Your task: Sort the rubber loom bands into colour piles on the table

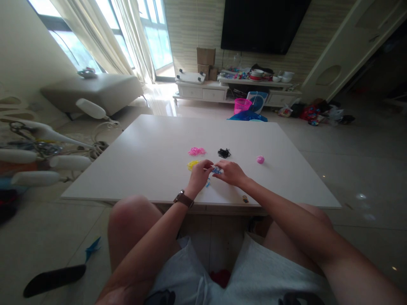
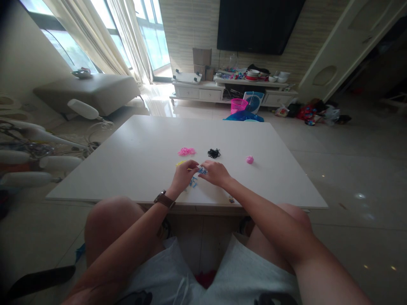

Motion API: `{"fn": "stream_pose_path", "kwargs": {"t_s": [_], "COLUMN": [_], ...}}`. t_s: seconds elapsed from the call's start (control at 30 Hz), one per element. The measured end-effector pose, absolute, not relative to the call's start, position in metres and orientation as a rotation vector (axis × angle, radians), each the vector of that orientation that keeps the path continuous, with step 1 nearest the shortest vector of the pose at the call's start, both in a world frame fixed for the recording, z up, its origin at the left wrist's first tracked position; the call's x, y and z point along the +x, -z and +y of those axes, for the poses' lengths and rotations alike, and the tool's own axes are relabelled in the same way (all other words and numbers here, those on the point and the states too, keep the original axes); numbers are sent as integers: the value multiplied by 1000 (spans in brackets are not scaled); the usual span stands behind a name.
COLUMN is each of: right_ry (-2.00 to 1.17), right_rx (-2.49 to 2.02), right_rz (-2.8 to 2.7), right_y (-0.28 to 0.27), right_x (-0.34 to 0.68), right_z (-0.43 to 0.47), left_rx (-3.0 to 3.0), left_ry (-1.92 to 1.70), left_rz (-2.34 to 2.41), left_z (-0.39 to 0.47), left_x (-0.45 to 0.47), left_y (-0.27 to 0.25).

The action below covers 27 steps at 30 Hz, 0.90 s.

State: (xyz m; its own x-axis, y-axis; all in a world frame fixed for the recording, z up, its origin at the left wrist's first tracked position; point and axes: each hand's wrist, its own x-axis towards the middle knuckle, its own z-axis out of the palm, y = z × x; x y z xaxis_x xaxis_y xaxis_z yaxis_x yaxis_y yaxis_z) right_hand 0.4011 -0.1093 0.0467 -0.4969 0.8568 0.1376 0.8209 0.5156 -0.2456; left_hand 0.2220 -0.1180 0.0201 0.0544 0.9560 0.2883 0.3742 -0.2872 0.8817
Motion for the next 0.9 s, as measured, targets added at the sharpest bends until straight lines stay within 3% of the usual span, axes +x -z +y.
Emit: {"fn": "stream_pose_path", "kwargs": {"t_s": [0.4,0.63,0.8,0.9], "right_ry": [-312,-734,-915,-907], "right_rx": [-1345,-1159,-1147,-1157], "right_rz": [-2362,-1808,-1485,-1433], "right_y": [-45,-43,-45,-45], "right_x": [401,397,400,403], "right_z": [-106,-100,-93,-90], "left_rx": [1795,1735,1728,1851], "left_ry": [-1282,-1447,-1333,-1069], "left_rz": [1309,1410,1505,1577], "left_z": [-120,-118,-116,-113], "left_x": [222,221,219,213], "left_y": [-24,-27,-27,-20]}}
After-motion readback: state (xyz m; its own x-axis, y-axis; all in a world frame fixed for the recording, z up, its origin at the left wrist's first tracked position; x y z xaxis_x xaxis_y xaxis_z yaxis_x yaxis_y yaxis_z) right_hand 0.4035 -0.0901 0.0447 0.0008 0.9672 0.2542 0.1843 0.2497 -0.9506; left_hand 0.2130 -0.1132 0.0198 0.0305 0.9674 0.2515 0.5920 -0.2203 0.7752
